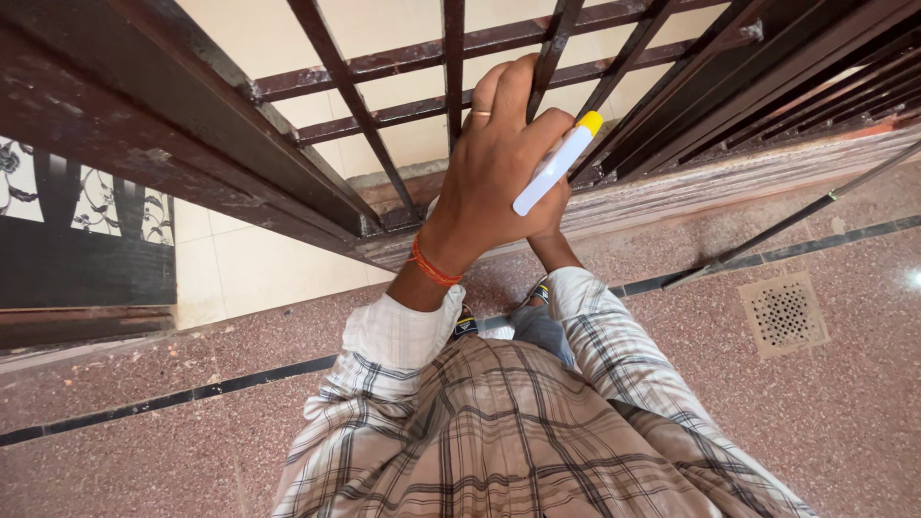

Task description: The person sprays a liquid onto the bars of a metal gate and wipes them with a cloth.

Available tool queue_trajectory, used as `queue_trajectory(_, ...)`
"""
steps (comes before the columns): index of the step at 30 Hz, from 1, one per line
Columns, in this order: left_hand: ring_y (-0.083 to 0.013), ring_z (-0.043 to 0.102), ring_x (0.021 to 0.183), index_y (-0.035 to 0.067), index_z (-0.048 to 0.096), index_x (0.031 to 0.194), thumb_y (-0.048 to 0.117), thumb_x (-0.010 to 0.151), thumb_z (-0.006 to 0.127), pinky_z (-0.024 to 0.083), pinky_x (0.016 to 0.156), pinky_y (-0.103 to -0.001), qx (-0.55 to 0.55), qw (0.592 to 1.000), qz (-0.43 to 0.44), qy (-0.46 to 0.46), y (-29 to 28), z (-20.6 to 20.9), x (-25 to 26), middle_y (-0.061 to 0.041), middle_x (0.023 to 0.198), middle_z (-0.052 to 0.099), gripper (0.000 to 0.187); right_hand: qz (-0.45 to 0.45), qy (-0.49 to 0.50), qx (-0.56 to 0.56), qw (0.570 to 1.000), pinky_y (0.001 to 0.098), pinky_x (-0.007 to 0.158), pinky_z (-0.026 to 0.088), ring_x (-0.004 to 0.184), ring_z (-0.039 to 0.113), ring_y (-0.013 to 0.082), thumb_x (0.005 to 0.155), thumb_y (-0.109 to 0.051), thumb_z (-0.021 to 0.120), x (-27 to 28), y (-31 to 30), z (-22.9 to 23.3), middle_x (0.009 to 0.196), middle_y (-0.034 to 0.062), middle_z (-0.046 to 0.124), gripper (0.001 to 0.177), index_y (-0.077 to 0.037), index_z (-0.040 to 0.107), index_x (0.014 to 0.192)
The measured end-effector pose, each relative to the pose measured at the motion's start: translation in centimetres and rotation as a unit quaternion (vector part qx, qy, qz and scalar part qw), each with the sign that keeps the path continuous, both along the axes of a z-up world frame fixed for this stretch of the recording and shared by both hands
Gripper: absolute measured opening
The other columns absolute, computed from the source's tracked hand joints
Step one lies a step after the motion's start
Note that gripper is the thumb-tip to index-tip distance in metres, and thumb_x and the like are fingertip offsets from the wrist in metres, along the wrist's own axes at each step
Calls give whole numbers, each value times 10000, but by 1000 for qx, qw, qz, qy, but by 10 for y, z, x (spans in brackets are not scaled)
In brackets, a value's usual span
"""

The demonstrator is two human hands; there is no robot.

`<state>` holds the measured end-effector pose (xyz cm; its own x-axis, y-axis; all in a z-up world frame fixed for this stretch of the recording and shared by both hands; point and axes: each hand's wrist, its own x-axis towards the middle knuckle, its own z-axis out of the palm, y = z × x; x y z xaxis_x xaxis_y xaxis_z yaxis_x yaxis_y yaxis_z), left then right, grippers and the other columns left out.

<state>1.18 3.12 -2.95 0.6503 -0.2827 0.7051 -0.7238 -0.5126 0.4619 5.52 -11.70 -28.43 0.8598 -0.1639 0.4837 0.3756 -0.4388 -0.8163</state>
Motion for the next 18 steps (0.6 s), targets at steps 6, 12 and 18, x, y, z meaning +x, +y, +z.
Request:
queue_trajectory(6, -434, 406, 1426, 57, 679, 1098, 105, 911, 755, 504, 1133, -470, 6, 1000, 20, -16, 2, -1, -3, -267, 1479, 425, 208, 47, 112, 67, 990, 378, 800, 580, 944, 740, 250, 905, -209, 728, -18, 8, 23, 1014, 131, 754, 291, -7, 693, 1111)
queue_trajectory(12, -453, 412, 1385, 45, 674, 1095, 62, 780, 707, 513, 1091, -463, -9, 1000, -10, -4, 6, 8, -7, -282, 1443, 437, 318, 43, 71, -35, 996, 415, 835, 549, 1003, 703, 308, 943, -141, 702, -41, 4, 32, 1063, 188, 713, 324, 50, 611, 1188)
queue_trajectory(18, -448, 409, 1397, 42, 661, 1068, 45, 773, 700, 510, 1105, -463, -3, 1000, -3, -7, 6, 4, -4, -294, 1440, 431, 297, -31, -40, -72, 996, 409, 897, 542, 1004, 677, 305, 940, 76, 521, -88, -22, 29, 1096, 191, 673, 334, 14, 546, 1267)
